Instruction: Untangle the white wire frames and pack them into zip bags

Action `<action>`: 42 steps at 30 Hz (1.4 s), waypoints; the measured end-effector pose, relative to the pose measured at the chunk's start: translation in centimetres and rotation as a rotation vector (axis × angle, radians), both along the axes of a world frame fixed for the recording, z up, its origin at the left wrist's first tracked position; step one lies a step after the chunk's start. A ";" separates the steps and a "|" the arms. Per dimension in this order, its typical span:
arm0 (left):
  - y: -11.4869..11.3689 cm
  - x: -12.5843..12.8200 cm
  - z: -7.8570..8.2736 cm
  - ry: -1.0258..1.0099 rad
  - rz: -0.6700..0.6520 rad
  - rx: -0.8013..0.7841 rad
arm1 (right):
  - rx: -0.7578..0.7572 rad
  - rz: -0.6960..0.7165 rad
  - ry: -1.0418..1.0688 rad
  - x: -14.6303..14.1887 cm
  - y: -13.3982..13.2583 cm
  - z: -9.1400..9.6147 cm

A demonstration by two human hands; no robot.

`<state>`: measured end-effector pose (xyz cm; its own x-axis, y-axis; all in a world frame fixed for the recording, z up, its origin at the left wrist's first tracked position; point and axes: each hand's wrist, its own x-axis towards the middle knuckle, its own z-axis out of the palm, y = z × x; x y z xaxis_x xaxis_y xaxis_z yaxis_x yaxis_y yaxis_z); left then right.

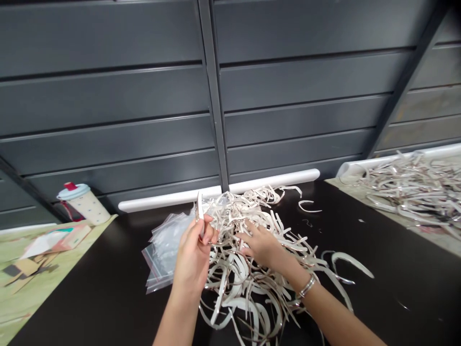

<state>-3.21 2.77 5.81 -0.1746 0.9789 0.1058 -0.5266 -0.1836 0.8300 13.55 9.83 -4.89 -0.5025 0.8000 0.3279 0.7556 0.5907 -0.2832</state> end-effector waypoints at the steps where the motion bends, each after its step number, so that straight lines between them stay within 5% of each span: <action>1: 0.0 0.0 0.0 0.001 0.001 0.000 | -0.032 -0.032 0.001 0.0 0.3 -0.2; 5: -0.2 0.0 0.2 0.013 -0.005 -0.005 | -0.097 -0.069 0.090 1.4 1.9 0.7; 13: -0.1 0.0 -0.1 0.021 -0.003 -0.015 | -0.039 -0.107 0.475 7.0 1.8 5.7; 19: -0.1 0.1 -0.2 0.041 -0.018 -0.019 | -0.042 -0.096 0.703 8.8 0.9 6.4; 30: -0.2 1.6 -1.0 0.080 -0.068 -0.036 | 0.238 0.042 0.868 5.6 -2.9 8.8; 35: -0.6 2.8 -1.7 0.115 -0.153 -0.048 | 0.422 0.305 0.820 2.2 -5.8 8.9; 42: -1.2 3.4 -1.7 0.060 -0.236 -0.124 | 0.383 0.523 0.669 0.6 -6.9 8.6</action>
<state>0.17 1.61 4.16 0.0628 0.9979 -0.0145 -0.4923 0.0436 0.8693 14.13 2.93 3.68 -0.3796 0.3027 0.8742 0.1171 0.9531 -0.2791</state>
